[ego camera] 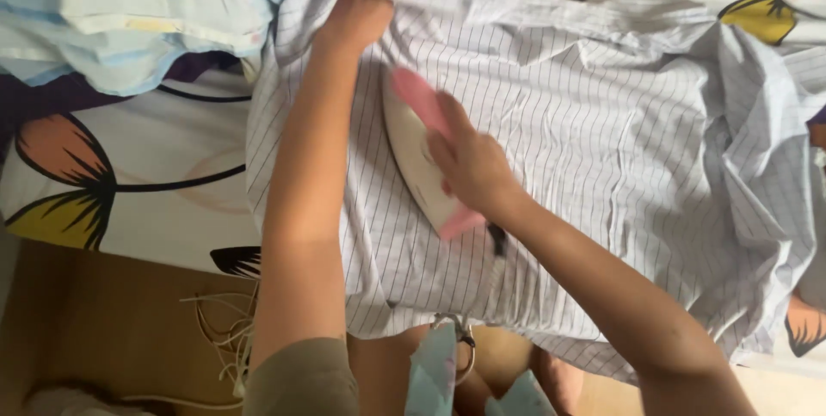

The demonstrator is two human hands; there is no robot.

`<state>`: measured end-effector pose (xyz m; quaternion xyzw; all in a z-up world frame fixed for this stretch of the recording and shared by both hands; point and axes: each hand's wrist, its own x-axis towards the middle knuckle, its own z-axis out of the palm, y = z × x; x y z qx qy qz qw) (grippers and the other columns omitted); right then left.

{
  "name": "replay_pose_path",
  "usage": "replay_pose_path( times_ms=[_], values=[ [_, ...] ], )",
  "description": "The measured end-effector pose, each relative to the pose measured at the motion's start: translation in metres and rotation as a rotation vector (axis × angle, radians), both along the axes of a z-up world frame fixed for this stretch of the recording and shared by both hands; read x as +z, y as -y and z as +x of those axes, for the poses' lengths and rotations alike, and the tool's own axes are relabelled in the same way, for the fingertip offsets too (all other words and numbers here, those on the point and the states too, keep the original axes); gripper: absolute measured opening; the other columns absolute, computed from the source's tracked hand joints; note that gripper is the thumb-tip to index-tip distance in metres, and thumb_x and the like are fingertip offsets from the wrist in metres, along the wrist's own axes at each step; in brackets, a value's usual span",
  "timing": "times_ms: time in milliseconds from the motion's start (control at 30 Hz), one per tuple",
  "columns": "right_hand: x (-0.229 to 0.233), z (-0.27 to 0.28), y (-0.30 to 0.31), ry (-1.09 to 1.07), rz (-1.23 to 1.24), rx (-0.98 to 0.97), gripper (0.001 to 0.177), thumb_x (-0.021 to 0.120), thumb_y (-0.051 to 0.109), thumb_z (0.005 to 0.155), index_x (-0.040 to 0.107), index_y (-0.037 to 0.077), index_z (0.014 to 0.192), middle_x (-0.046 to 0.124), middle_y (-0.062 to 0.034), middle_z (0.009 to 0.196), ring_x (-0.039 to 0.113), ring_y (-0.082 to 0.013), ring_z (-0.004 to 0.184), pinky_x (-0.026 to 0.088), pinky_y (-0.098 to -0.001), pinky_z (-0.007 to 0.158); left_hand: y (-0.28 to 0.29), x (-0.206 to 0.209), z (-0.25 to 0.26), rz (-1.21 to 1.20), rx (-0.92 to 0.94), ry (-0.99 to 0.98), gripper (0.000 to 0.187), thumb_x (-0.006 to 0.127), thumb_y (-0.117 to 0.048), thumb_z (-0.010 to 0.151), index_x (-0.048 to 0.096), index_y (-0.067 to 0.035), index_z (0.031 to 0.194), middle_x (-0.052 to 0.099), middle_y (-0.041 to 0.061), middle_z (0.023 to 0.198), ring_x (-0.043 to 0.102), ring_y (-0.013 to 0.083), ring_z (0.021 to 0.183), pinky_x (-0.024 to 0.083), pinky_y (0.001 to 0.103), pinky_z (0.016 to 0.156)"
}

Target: Ironing a white striped shirt using a bed as the surface.

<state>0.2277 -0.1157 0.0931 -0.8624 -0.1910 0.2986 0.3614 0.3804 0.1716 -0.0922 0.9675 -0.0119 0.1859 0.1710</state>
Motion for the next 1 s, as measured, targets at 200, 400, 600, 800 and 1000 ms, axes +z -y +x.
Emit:
replay_pose_path(
  times_ms=[200,400,600,800,1000],
  values=[
    [-0.05,0.058,-0.066,0.19,0.173,-0.024,0.06,0.048,0.03,0.104,0.026,0.008,0.155,0.07,-0.0134,0.061,0.069,-0.0274,0.047,0.058,-0.0419,0.055,-0.009,0.061,-0.02,-0.069,0.046,-0.161,0.039,0.048,-0.029,0.104,0.067,-0.005,0.127,0.066,0.022,0.13,0.06,0.0419,0.121,0.046,0.052,0.101],
    [-0.049,0.075,-0.077,0.21,0.211,-0.039,0.057,0.048,0.027,0.104,0.025,0.009,0.153,0.073,-0.0122,0.067,0.072,-0.0269,0.05,0.06,-0.0413,0.057,0.003,0.102,-0.076,-0.206,0.075,-0.316,0.037,0.045,-0.028,0.105,0.068,-0.004,0.123,0.068,0.024,0.123,0.062,0.0424,0.115,0.049,0.051,0.096],
    [0.0,0.043,-0.01,0.062,0.099,0.03,0.05,0.048,0.027,0.103,0.032,0.017,0.15,0.073,-0.0138,0.081,0.072,-0.0246,0.053,0.059,-0.0419,0.054,0.035,0.159,-0.201,-0.209,0.027,-0.212,0.038,0.057,-0.026,0.105,0.063,-0.001,0.132,0.064,0.024,0.134,0.06,0.0429,0.121,0.048,0.051,0.101],
    [-0.004,0.027,0.082,0.053,-0.132,-0.103,0.056,0.048,0.028,0.102,0.031,0.022,0.155,0.071,-0.0161,0.078,0.068,-0.0243,0.052,0.057,-0.0414,0.052,0.05,0.154,-0.278,0.127,0.441,-0.288,0.078,0.075,-0.043,0.091,0.041,-0.004,0.149,0.042,0.03,0.153,0.041,0.0495,0.138,0.044,0.065,0.103],
    [-0.003,0.033,0.155,0.024,0.028,-0.225,0.053,0.052,0.024,0.104,0.038,0.014,0.154,0.065,-0.0124,0.081,0.064,-0.0224,0.056,0.053,-0.0404,0.047,0.05,0.148,-0.294,-0.24,0.684,-0.582,0.116,0.082,-0.05,0.083,0.013,0.004,0.158,0.04,0.036,0.149,0.049,0.0463,0.129,0.048,0.055,0.097]
  ],
)
